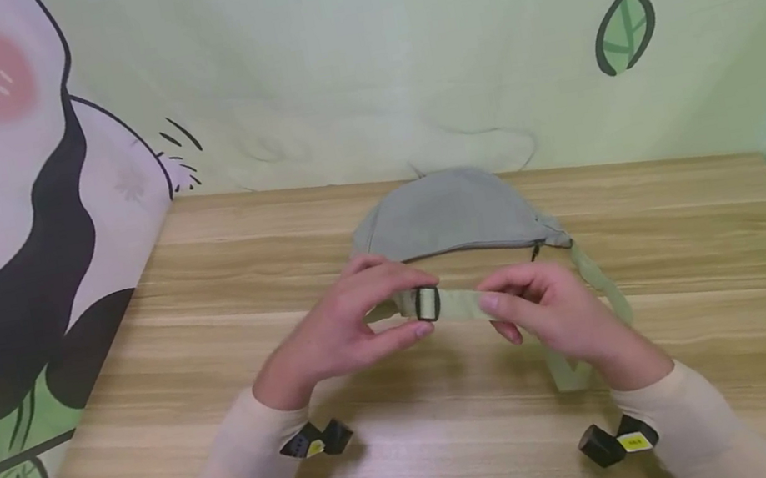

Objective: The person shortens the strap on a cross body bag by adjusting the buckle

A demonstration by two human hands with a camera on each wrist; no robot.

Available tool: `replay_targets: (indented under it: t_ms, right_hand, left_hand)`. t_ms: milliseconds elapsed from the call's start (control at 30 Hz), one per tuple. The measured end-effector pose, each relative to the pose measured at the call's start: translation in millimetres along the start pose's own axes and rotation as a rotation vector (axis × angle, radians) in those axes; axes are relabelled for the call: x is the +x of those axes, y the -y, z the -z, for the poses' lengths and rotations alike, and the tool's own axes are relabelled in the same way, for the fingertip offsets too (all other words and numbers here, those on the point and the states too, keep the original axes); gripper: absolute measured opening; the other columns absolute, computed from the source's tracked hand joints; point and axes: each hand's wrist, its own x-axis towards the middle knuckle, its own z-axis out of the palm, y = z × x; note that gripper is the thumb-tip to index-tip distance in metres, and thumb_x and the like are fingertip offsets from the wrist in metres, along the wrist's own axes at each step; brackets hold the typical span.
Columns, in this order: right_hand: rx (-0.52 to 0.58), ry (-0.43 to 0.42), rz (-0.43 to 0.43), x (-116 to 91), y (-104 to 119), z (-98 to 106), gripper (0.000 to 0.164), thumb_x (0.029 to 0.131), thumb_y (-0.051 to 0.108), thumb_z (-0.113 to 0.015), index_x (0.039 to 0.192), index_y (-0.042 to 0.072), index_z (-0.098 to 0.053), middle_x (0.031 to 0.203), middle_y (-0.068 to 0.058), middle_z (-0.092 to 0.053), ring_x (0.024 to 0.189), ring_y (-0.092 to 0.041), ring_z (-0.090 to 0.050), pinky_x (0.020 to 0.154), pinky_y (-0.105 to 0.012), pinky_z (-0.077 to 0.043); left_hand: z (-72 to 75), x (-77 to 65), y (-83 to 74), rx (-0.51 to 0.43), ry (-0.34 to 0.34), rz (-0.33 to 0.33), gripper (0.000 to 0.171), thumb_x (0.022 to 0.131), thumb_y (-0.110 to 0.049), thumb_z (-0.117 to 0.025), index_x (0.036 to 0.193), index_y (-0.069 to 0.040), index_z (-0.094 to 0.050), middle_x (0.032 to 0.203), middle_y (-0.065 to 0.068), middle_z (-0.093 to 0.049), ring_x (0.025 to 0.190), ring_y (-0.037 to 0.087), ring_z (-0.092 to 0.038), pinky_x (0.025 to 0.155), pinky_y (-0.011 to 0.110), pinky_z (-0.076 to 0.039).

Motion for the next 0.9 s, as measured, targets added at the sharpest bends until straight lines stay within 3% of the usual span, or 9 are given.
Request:
replay_targets:
  t_ms: [300,533,667,900]
  right_hand:
    - [0.038,0.012,-0.036,1.6,0.8,-4.9,0.007,0.092,0.002,-0.058,0.089,0.002,-0.064,0.058,-0.006,-0.054,0.051,-0.019,-0.051,0.05,-0.03,-0.045]
    - [0.043,-0.002,0.03,1.5,0.0,-8.0,0.007,0.09,-0.002,-0.06,0.086,0.002,-0.064,0.057,-0.004,-0.05,0.05,-0.015,-0.046,0.043,-0.034,-0.039]
    - [0.047,-0.009,0.025,1.2,-0.5,-9.3,0.007,0.09,-0.001,-0.06,0.086,0.002,-0.064,0.056,-0.002,-0.05,0.05,-0.015,-0.046,0.043,-0.033,-0.038]
    - [0.094,-0.002,-0.004,1.8,-0.8,-15.7,0.011,0.091,0.001,-0.06,0.088,-0.009,-0.062,0.055,-0.004,-0.051,0.05,-0.015,-0.048,0.044,-0.031,-0.042]
  left_hand:
    - [-4.4,-1.1,-0.6,-0.024,0.014,-0.01,0.039,0.085,-0.027,-0.072,0.118,-0.008,-0.063,0.11,-0.004,-0.067,0.104,0.008,-0.059,0.096,0.035,-0.039]
    - [-8.2,-0.4,0.4,-0.027,0.018,-0.033,0.04,0.085,-0.029,-0.073,0.117,-0.007,-0.065,0.108,-0.006,-0.068,0.103,0.005,-0.059,0.096,0.035,-0.038]
    - [-10.2,-0.4,-0.1,-0.029,0.011,-0.036,0.039,0.084,-0.029,-0.073,0.115,-0.006,-0.065,0.107,-0.006,-0.069,0.101,0.005,-0.059,0.095,0.034,-0.039]
    - [-12.9,0.4,-2.9,-0.043,0.012,-0.044,0.037,0.084,-0.028,-0.073,0.114,-0.007,-0.066,0.105,-0.006,-0.069,0.099,0.003,-0.059,0.095,0.034,-0.039]
